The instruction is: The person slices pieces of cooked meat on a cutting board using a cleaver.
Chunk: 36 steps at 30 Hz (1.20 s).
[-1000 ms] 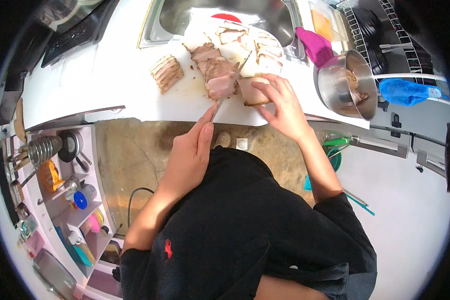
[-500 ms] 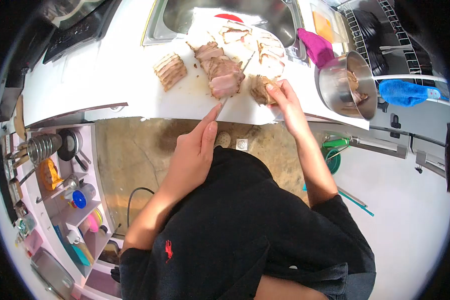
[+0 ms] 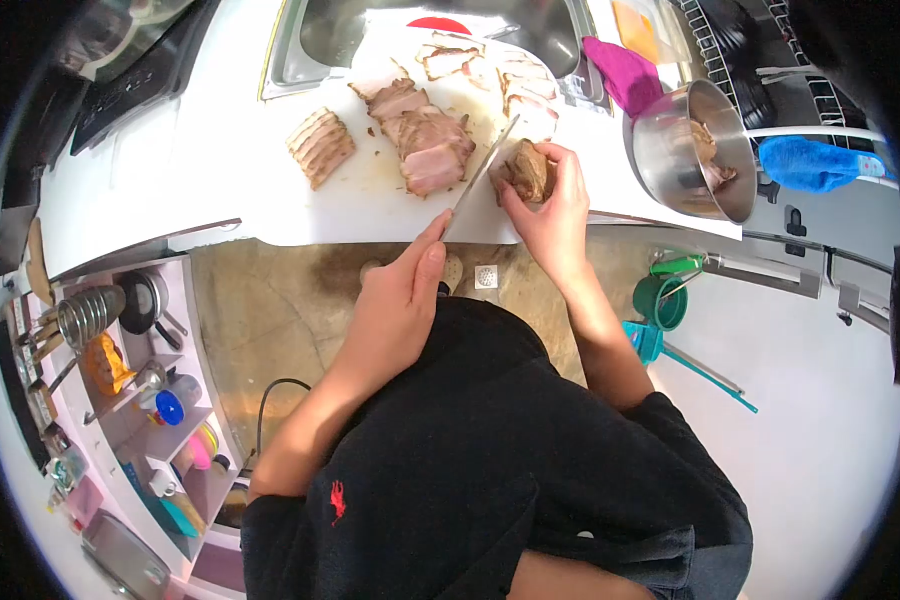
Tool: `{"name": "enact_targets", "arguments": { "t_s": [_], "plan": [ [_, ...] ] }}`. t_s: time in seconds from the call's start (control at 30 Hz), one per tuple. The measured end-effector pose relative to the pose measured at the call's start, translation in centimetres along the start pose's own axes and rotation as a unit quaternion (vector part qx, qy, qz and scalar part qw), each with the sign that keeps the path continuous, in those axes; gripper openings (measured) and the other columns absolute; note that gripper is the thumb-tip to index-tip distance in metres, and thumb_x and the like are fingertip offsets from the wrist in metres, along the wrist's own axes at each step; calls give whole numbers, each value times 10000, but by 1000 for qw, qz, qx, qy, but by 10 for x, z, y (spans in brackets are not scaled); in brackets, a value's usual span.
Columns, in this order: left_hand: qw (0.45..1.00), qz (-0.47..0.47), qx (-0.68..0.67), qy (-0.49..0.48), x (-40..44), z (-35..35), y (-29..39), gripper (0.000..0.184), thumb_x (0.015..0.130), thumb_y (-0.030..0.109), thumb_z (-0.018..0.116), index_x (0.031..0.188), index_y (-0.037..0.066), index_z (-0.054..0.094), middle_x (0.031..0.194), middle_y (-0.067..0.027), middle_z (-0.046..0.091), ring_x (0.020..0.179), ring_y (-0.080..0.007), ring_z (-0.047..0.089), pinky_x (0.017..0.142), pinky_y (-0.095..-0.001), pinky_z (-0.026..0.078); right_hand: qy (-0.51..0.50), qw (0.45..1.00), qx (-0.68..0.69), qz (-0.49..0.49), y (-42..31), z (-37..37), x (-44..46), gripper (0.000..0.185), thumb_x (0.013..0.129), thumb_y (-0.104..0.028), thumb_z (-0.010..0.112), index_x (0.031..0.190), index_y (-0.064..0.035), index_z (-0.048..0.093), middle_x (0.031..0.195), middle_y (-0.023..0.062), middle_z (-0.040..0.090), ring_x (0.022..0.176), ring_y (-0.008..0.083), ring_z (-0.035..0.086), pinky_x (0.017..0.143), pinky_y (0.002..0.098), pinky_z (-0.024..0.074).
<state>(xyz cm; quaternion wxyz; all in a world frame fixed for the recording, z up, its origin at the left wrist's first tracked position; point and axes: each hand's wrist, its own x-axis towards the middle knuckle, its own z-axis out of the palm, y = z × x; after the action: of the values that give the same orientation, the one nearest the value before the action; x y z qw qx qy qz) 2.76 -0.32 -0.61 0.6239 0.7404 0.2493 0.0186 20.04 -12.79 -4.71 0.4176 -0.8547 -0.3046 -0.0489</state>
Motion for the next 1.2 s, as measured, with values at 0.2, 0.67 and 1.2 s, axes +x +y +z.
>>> {"name": "enact_targets", "arguments": {
  "t_s": [0.2, 0.67, 1.2],
  "plan": [
    [1000, 9, 6, 12, -1, -6, 2, 414, 1039, 286, 394, 1360, 50, 502, 593, -148, 414, 540, -202, 428, 592, -344, 419, -134, 921, 163, 326, -9, -34, 29, 417, 767, -178, 793, 1047, -2, 540, 857, 100, 636, 910, 169, 640, 707, 323, 526],
    [999, 2, 20, 44, 14, -12, 9, 425, 1040, 305, 387, 1374, 65, 491, 627, -157, 469, 587, -217, 498, 679, -348, 460, -79, 992, -35, -95, 13, 15, 57, 854, 630, -79, 828, 1386, -95, 430, 1267, 160, 511, 1094, 325, 534, 958, 401, 468],
    [999, -11, 40, 25, 3, -11, 18, 437, 1039, 326, 386, 1392, 83, 474, 621, -186, 461, 550, -257, 481, 627, -355, 450, -234, 964, 81, 95, 6, -15, 44, 280, 946, -210, 592, 1106, 8, 667, 975, 119, 669, 877, 149, 609, 828, 287, 468]
  ]
}}
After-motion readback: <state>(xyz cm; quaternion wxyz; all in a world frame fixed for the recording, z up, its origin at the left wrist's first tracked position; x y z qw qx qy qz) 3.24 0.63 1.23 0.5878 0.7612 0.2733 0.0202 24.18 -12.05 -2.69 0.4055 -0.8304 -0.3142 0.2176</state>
